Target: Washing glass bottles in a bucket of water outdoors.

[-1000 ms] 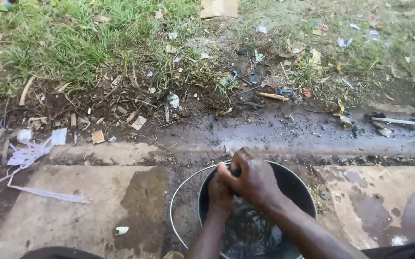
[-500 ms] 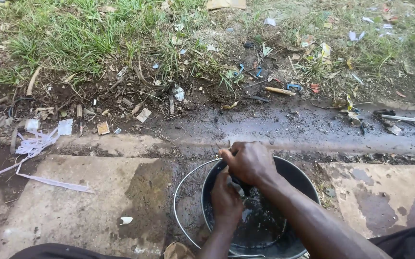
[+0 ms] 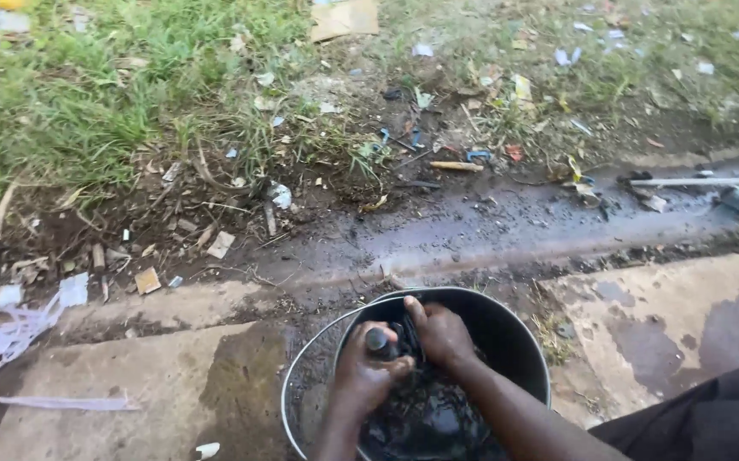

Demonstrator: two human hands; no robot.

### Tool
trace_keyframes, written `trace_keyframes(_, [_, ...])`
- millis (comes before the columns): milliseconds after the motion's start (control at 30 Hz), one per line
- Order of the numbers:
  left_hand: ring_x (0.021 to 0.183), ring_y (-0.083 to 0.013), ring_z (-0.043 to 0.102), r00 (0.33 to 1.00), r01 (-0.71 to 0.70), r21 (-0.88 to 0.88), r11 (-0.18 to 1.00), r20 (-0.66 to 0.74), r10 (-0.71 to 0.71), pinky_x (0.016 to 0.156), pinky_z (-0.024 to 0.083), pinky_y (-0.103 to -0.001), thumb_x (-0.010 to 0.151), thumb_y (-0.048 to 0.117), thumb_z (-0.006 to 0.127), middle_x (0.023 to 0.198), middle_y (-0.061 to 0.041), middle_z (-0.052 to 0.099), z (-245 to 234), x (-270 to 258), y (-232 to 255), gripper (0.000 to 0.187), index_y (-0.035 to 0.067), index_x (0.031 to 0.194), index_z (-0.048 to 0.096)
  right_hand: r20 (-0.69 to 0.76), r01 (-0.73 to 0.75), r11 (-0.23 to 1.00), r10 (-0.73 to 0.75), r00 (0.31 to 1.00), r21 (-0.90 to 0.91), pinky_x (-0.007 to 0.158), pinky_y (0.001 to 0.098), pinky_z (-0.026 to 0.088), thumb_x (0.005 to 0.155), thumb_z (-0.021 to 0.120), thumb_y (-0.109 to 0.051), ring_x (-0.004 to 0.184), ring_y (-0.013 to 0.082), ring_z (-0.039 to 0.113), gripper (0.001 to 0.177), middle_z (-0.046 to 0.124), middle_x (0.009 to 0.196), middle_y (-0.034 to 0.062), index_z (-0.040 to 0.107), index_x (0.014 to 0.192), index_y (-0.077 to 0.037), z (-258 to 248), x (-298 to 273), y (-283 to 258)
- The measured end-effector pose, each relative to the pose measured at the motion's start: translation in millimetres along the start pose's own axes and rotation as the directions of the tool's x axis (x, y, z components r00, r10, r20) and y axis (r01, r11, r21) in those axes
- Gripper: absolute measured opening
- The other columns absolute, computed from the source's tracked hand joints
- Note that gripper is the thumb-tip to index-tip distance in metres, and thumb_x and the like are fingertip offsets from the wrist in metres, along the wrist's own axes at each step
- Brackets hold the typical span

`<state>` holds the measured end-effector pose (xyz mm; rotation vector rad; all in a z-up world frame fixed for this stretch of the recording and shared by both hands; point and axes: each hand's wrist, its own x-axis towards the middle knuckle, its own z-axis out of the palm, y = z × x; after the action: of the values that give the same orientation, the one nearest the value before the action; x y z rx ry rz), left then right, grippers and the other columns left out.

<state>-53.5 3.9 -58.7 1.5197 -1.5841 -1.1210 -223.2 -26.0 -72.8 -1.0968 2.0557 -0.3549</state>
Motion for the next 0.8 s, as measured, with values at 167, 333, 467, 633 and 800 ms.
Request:
trace_keyframes(167, [0.107, -0.0164, 0.081, 0.964, 0.251, 0.014, 0.968, 0.089, -0.251, 0.094, 0.059, -0.035, 0.081, 0.044, 0.086, 0.124, 0.001, 0.083, -23.5, -8.1, 28.0, 0.022, 0.023, 0.088, 0.083, 0.282, -0.257, 0.952, 0.296, 0.913, -0.165, 0.096, 0.0343, 0.056, 0.099, 0.050, -0.075, 0.121, 0.0225, 0.075, 0.072, 0.079, 0.134, 0.0057, 0.078, 0.136, -0.019, 35.5, 76.5, 107.5])
trace_keyframes(333, [0.085, -0.0281, 0.074, 0.956, 0.247, 0.520, 0.818, -0.267, -0.119, 0.066, 0.053, -0.049, 0.075, 0.073, 0.075, 0.089, 0.010, 0.079, -10.6, -18.0, 19.3, 0.036, 0.037, 0.077, 0.075, 0.284, 0.101, 0.966, -0.029, 0.958, -0.240, 0.108, 0.0390, 0.051, 0.092, 0.077, -0.051, 0.124, 0.0312, 0.069, 0.055, 0.073, 0.136, 0.0106, 0.074, 0.133, -0.014, 111.5, 102.2, 180.7])
trace_keyframes(467, [0.097, -0.0200, 0.070, 0.892, 0.069, 0.515, 0.855, -0.415, 0.178, 0.104, 0.049, -0.055, 0.085, 0.057, 0.073, 0.105, 0.007, 0.073, -1.7, -15.1, -36.2, 0.036, 0.022, 0.086, 0.066, 0.432, 0.490, 0.784, -0.318, 0.844, -0.381, 0.107, 0.0429, 0.049, 0.091, 0.081, -0.050, 0.123, 0.0356, 0.065, 0.055, 0.069, 0.134, 0.0150, 0.071, 0.129, -0.011, 142.3, 112.8, 168.7])
trace_keyframes(633, [0.110, -0.0200, 0.077, 0.938, -0.091, 0.188, 0.978, -0.313, 0.148, 0.097, 0.055, -0.037, 0.080, 0.033, 0.080, 0.112, 0.000, 0.083, -8.9, -13.0, -21.9, 0.016, 0.019, 0.074, 0.074, 0.091, 0.072, 0.945, -0.106, 0.990, 0.320, 0.076, 0.0289, 0.059, 0.079, 0.073, -0.028, 0.086, 0.0079, 0.077, 0.024, 0.086, 0.096, -0.0043, 0.084, 0.099, -0.023, 94.9, -14.5, 36.2])
trace_keyframes(800, [0.100, -0.0167, 0.084, 0.965, 0.032, 0.161, 0.986, -0.262, 0.012, 0.090, 0.060, -0.035, 0.081, 0.032, 0.074, 0.102, 0.006, 0.090, -12.2, -16.1, -19.9, 0.013, 0.021, 0.076, 0.079, 0.574, 0.587, 0.755, -0.353, 0.739, -0.292, 0.090, 0.0374, 0.055, 0.090, 0.059, -0.039, 0.088, 0.0193, 0.075, 0.030, 0.084, 0.094, 0.0001, 0.081, 0.089, -0.019, 244.8, 112.3, 180.1])
